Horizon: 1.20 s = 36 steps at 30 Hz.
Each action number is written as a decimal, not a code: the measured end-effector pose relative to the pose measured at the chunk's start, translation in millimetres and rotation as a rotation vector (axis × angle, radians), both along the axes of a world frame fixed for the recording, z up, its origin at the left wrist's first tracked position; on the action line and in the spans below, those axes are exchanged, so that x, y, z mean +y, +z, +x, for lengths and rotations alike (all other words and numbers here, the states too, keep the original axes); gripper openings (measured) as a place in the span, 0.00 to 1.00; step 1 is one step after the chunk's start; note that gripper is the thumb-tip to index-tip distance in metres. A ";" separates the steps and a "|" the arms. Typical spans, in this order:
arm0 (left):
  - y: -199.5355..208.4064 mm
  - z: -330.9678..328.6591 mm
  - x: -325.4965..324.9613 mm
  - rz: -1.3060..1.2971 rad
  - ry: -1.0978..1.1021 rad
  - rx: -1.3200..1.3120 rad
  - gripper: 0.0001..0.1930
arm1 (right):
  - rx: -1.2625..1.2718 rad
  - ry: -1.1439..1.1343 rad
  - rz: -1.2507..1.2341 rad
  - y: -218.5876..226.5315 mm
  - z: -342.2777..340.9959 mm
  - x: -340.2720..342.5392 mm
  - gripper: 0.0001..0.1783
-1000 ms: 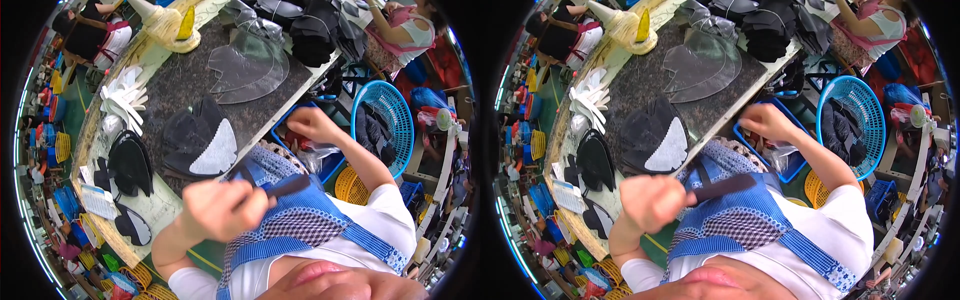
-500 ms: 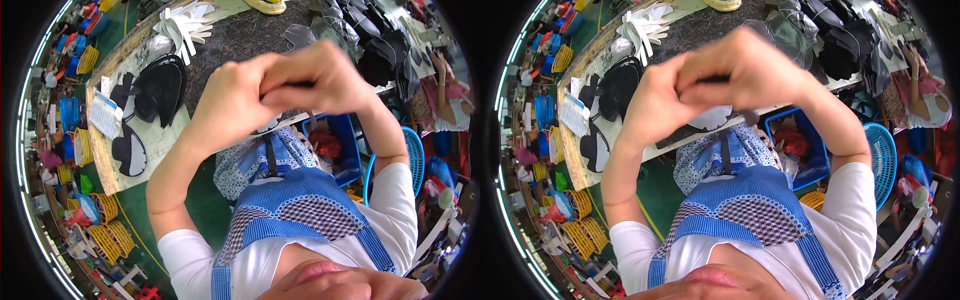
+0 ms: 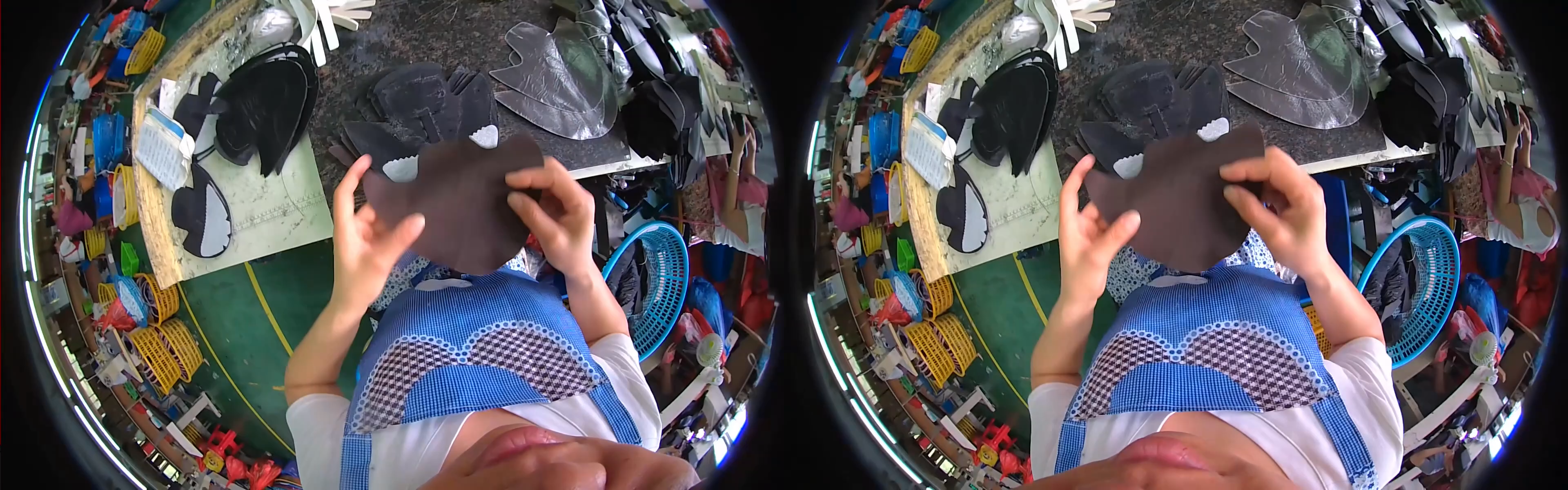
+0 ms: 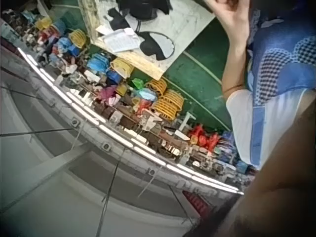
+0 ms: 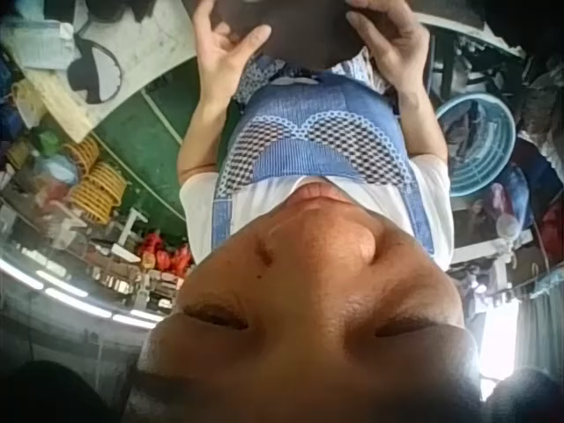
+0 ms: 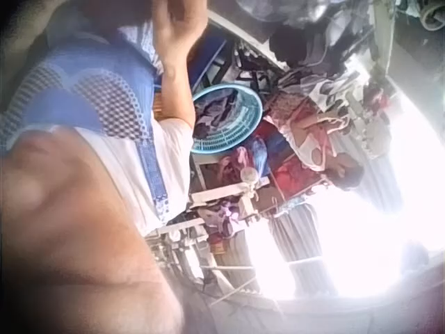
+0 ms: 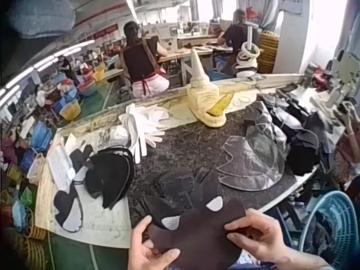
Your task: Apply glue to shoe upper components at a factory workbench using a brush.
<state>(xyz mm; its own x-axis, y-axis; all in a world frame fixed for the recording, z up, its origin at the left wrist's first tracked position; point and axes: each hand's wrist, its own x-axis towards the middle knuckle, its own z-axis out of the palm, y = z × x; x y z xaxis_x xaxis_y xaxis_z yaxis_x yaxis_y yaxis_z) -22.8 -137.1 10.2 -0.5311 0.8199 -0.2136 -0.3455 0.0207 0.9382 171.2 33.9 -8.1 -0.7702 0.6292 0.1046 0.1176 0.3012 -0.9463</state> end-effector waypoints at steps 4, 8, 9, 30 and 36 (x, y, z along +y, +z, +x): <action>-5.8 -1.2 -23.0 -0.084 -0.043 0.188 0.31 | 0.022 -0.058 -0.406 6.5 -4.1 -7.8 0.21; -3.6 -35.0 4.0 -0.022 0.089 0.464 0.15 | 0.171 -0.143 -0.341 10.2 -39.8 20.8 0.28; -5.8 -38.5 15.4 -0.017 0.115 0.459 0.15 | 0.187 -0.160 -0.344 5.8 -49.9 25.3 0.28; -32.5 -38.0 40.1 -0.456 0.153 1.243 0.19 | -0.110 -0.216 -0.063 -29.5 -62.9 18.1 0.31; -59.1 -23.7 80.3 -0.266 -0.239 1.534 0.43 | -0.312 -0.230 0.336 -20.0 -71.0 34.0 0.26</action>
<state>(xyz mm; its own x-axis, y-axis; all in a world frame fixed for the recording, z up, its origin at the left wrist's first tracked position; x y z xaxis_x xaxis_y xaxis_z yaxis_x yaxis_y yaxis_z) -46.5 -56.9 -48.9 -0.2372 0.9415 0.2394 0.9293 0.1481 0.3382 100.2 67.9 -28.1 -0.6428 0.7570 0.1171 0.4781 0.5159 -0.7108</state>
